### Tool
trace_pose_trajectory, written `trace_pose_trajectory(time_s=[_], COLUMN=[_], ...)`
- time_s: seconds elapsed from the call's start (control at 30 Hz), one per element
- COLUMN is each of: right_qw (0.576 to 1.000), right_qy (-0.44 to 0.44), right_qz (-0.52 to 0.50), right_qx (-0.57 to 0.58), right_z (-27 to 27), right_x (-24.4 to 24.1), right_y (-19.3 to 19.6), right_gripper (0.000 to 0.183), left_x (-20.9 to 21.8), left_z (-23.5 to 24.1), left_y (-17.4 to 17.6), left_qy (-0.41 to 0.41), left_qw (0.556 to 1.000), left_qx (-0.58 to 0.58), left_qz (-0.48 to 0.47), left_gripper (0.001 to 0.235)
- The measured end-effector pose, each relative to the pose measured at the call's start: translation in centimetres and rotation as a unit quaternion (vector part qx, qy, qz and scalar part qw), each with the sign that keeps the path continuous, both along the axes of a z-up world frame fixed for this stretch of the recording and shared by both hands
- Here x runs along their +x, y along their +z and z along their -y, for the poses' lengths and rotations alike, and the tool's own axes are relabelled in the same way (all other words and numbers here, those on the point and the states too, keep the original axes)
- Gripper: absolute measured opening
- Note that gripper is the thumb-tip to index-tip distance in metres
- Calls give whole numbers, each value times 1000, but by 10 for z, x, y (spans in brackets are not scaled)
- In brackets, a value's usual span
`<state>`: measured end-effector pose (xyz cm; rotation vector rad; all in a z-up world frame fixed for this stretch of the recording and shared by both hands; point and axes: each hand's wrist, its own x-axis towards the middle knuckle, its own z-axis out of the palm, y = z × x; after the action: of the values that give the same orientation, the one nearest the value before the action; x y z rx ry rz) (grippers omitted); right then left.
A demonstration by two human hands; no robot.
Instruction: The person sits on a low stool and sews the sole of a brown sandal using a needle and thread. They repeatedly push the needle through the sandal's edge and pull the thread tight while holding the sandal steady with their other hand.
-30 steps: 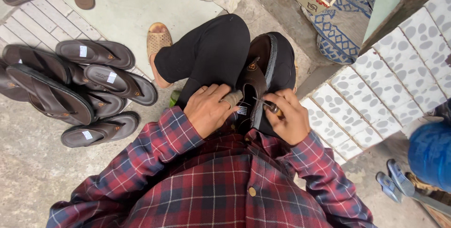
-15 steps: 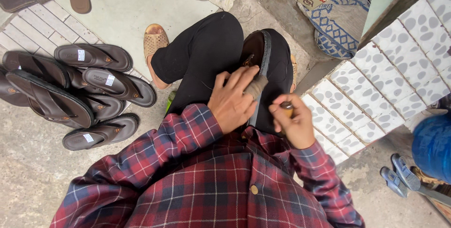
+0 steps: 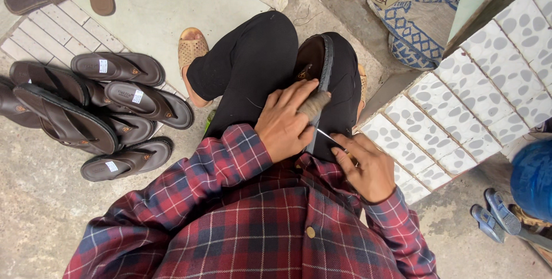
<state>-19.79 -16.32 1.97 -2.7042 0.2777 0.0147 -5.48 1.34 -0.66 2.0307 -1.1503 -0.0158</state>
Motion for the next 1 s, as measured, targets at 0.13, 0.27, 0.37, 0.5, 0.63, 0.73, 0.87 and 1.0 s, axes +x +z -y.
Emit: trace_pose_trajectory(time_s=[0.13,0.27,0.37,0.5,0.63,0.73,0.87,1.0], right_qw=[998,994,992,989,962,987,982,980], right_qy=[11,48,70,105,115,91,119,132], right_qz=[22,66,85,109,139,129,134,138], right_qx=[-66,-77,-66,0,206,18,-52,-60], right_z=[0,-1,-4,-5,-4,6,8,5], right_x=[2,10,15,19,24,18,19,23], right_y=[0,1,3,4,10,4,-2,-4], right_gripper=[23,21,19,17,19,18,15,16], left_x=[9,17,19,19,17,14,13,13], left_z=[1,-8,-13,-17,-21,-23,-24,-24], left_y=[-6,-1,3,4,0,2,0,-2], left_qy=[19,31,32,42,64,80,90,92], left_qw=[1000,995,991,988,992,991,991,991], left_qx=[-14,-13,-21,-33,-40,-65,-77,-83], left_qz=[-16,-99,-129,-142,-102,-82,-63,-53], left_gripper=[30,53,55,49,41,34,37,38])
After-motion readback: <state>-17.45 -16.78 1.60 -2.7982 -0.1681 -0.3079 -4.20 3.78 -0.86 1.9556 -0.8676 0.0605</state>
